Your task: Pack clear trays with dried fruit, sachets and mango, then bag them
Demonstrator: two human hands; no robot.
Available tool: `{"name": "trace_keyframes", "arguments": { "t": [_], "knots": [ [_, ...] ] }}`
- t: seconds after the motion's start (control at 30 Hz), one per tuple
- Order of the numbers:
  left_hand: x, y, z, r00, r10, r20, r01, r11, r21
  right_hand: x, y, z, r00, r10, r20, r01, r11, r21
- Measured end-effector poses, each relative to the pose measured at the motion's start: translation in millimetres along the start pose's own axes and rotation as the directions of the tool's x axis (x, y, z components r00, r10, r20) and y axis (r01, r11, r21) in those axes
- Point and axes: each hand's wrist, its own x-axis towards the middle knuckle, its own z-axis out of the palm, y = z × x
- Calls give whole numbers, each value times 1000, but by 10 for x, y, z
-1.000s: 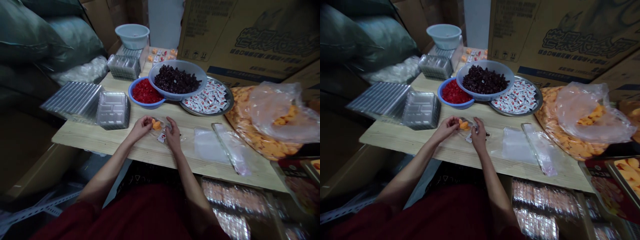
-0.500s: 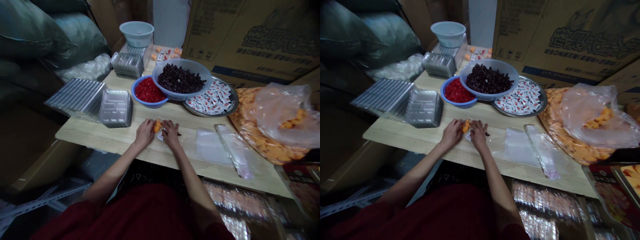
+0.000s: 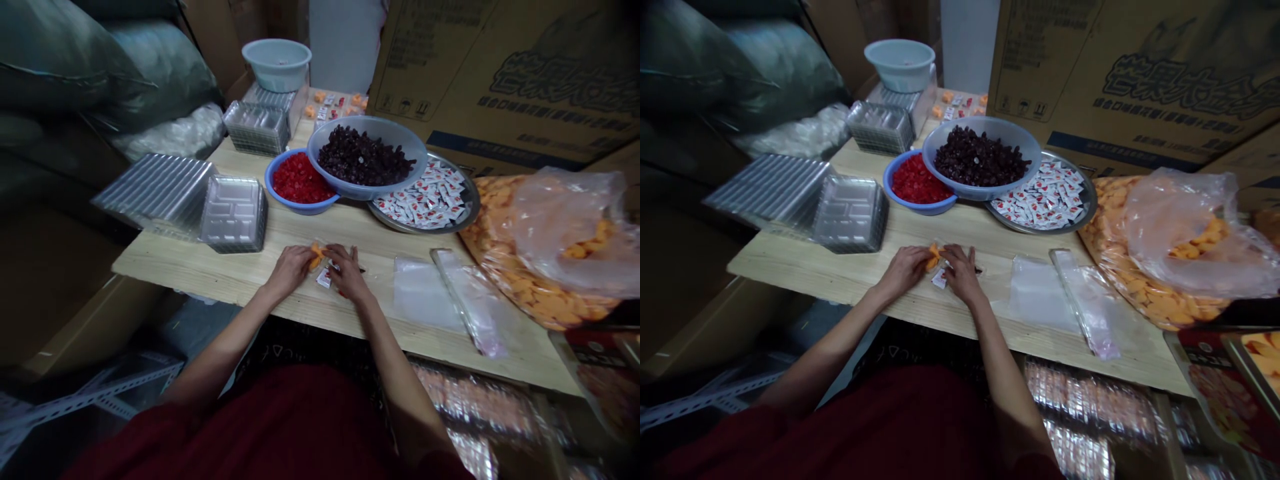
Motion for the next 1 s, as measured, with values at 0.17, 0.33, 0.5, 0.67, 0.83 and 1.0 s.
{"name": "trace_keyframes", "arguments": {
  "t": [0.17,0.33,0.5,0.67,0.83,1.0],
  "knots": [
    [-70,346,-121,955,15,-295,-88,968,-235,-9,-244,-68,949,194,-250,-26,834,551],
    [108,762,102,937,333,-102,-345,930,-129,7,-617,-63,891,451,-55,-18,156,988],
    [260,429,-31,993,44,-112,-31,992,121,-316,-677,-311,895,446,13,-106,185,977],
    [-38,-135,-938,972,-76,-221,118,976,184,-580,-435,-398,849,338,-406,-82,843,531],
    [-245,-667,-1577,988,-145,58,126,958,260,-463,-263,-68,977,-2,-212,-9,999,-53],
    [-150,-917,-1677,958,-165,236,138,983,124,-265,-91,211,998,5,-55,-26,925,-378]
  ]
}}
